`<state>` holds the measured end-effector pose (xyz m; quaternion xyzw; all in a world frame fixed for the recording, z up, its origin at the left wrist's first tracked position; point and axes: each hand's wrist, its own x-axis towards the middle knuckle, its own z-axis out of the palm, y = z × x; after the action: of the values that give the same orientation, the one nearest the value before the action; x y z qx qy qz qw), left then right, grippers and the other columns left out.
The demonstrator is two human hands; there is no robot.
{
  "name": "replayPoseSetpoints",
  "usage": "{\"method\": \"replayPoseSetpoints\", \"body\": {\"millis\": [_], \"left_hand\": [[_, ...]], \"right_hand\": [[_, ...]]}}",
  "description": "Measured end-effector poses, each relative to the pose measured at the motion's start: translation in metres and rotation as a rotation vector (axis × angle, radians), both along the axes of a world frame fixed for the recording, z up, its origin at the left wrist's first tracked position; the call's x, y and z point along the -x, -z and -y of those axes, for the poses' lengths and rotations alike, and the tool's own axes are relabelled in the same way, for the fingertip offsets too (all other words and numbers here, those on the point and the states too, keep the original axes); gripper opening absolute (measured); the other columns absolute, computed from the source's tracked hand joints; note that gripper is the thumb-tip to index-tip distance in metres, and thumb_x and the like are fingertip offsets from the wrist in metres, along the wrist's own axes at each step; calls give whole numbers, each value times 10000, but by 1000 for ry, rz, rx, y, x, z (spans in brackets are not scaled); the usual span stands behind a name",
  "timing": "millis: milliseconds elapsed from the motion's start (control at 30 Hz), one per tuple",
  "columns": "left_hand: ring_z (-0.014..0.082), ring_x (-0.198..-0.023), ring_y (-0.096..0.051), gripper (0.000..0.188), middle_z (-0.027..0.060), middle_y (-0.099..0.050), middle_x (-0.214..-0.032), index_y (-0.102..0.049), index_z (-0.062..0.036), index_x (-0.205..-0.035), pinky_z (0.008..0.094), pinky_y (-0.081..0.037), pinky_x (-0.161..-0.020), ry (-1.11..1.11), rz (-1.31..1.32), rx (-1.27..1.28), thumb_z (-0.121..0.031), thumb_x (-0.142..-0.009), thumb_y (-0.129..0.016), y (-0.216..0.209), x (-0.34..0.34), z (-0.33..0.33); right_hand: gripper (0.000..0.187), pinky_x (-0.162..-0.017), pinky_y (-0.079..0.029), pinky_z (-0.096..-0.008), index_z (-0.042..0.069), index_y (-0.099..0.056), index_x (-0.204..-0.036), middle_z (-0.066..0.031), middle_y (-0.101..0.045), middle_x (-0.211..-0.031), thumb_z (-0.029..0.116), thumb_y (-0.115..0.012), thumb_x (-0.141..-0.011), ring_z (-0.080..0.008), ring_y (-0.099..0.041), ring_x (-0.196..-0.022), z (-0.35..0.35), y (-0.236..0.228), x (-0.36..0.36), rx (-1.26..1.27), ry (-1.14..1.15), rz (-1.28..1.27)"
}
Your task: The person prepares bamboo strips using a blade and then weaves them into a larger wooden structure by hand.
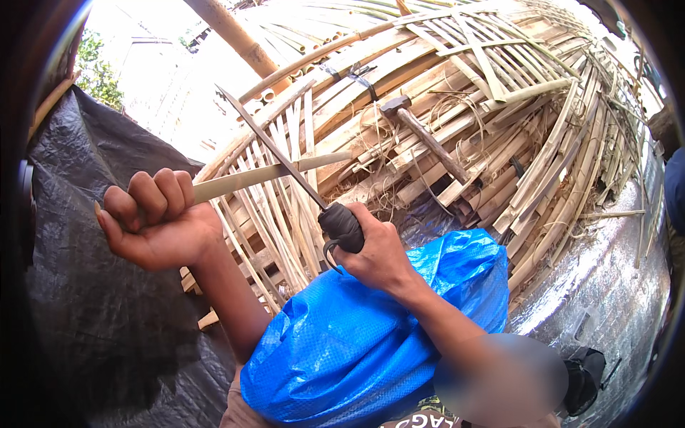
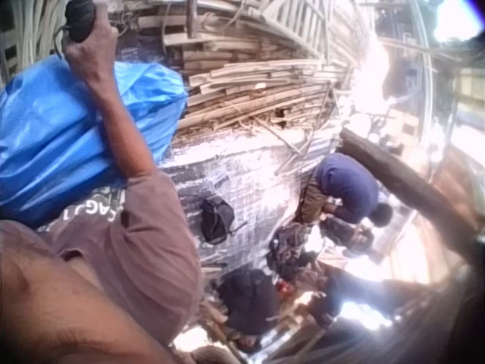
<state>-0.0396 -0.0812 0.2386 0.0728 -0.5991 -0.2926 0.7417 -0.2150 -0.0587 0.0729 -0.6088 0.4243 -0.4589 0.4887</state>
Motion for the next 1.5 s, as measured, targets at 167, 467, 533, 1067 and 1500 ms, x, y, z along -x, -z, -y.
{"method": "replayPoseSetpoints", "body": {"millis": [167,467,533,1067,1500], "left_hand": [[61,-431,-107,427,-39,-206,-510,-240,-199,-673,260,-78,-409,44,17,17,-405,-1011,-400,3,3,-2],[62,-426,-115,432,-41,-198,-510,-236,-201,-665,260,-83,-411,-34,-38,-1,-398,-1015,-394,3,-8,-2],[62,-425,-116,425,-39,-207,-513,-247,-201,-670,260,-87,-411,37,5,23,-391,-1015,-406,5,-6,-3],[65,-429,-122,412,-42,-213,-522,-271,-205,-668,271,-99,-420,35,34,5,-384,-999,-440,1,1,-6],[64,-432,-119,411,-39,-225,-521,-282,-199,-672,268,-100,-422,64,47,11,-387,-1005,-433,0,5,3]], "right_hand": [[448,-695,-527,-336,70,-569,-1118,-106,-657,-800,58,-731,-700,-185,-657,-709,-14,-17,-7,140,-41,68],[419,-652,-555,-424,72,-572,-1131,-200,-687,-802,131,-710,-740,-377,-712,-776,0,-4,-3,21,36,-119],[423,-636,-554,-413,71,-568,-1135,-202,-687,-805,130,-710,-740,-374,-711,-756,-5,-3,-1,20,37,-106],[456,-661,-549,-436,88,-560,-1144,-203,-676,-805,110,-736,-725,-417,-687,-805,-13,-33,-2,157,-73,40],[412,-687,-535,-421,64,-576,-1113,-200,-678,-794,152,-710,-734,-386,-700,-768,14,27,14,-69,85,-150]]}}
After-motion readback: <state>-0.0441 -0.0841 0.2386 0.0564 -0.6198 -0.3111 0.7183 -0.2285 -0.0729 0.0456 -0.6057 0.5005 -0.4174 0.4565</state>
